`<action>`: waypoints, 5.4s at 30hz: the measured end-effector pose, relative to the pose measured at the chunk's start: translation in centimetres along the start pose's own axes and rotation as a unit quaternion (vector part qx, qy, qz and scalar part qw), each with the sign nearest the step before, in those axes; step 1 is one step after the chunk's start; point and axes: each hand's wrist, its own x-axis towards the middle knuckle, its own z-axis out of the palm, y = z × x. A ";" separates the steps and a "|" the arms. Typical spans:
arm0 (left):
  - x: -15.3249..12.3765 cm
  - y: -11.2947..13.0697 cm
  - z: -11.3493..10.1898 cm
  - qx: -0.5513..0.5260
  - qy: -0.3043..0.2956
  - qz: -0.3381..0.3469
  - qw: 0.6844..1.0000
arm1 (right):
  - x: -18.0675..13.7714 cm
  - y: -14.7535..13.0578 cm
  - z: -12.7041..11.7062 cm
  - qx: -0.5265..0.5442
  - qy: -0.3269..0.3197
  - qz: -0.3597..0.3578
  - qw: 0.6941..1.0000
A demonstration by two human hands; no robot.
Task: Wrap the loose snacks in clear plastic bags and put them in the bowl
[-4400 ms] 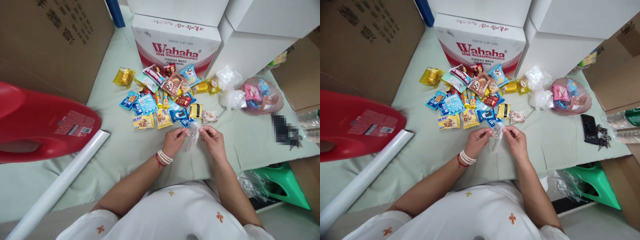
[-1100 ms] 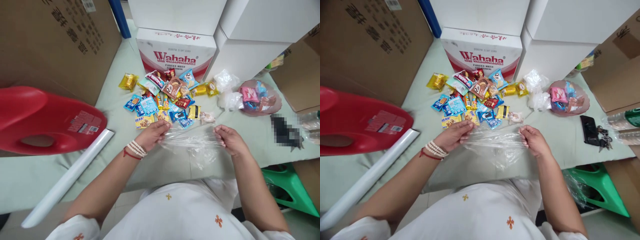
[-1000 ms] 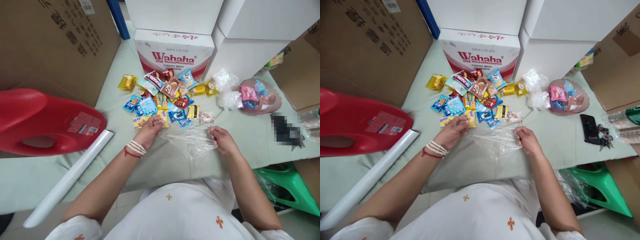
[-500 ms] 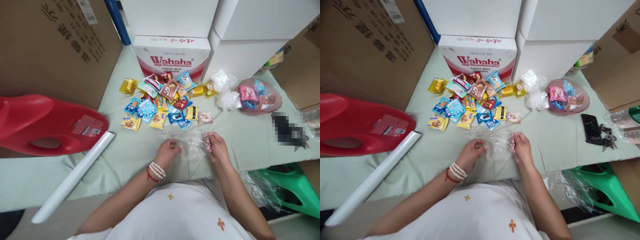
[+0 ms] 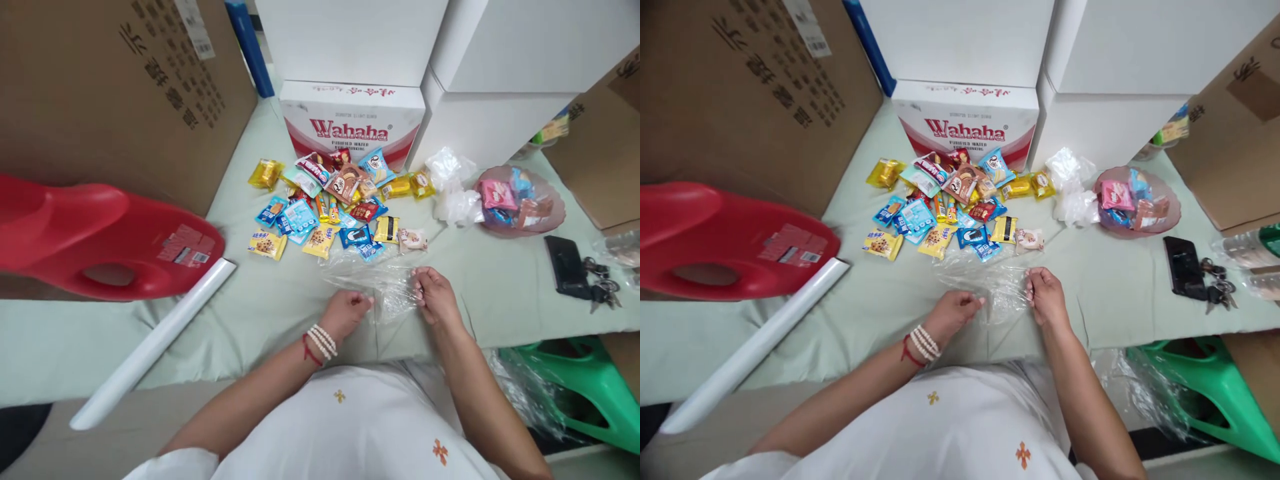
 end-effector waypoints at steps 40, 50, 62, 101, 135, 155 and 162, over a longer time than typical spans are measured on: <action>0.1 -3.1 -5.1 0.536 0.004 0.384 0.752 | 8.6 -10.3 9.5 -0.652 -0.065 -0.523 0.545; 0.5 -3.3 -5.2 0.513 0.022 0.396 0.761 | 12.4 -14.3 13.7 -0.608 -0.161 -0.539 0.560; 0.7 -3.7 -4.6 0.533 0.042 0.384 0.753 | -0.9 -5.8 2.5 -0.587 -0.270 -0.299 0.702; 1.3 2.8 -10.2 0.405 -0.002 0.288 0.868 | -0.3 -4.3 -6.3 -0.530 -0.221 -0.333 0.748; -0.6 -2.4 -5.3 0.243 0.006 0.424 0.873 | -2.4 -0.4 -1.8 -0.679 -0.328 -0.455 0.474; 0.5 3.5 0.6 0.130 -0.031 0.110 0.985 | -2.0 0.6 -1.5 -0.532 -0.352 -0.406 0.654; 1.4 3.4 3.6 0.539 0.074 0.194 0.816 | -1.6 0.2 -3.7 -0.502 -0.083 -0.367 0.779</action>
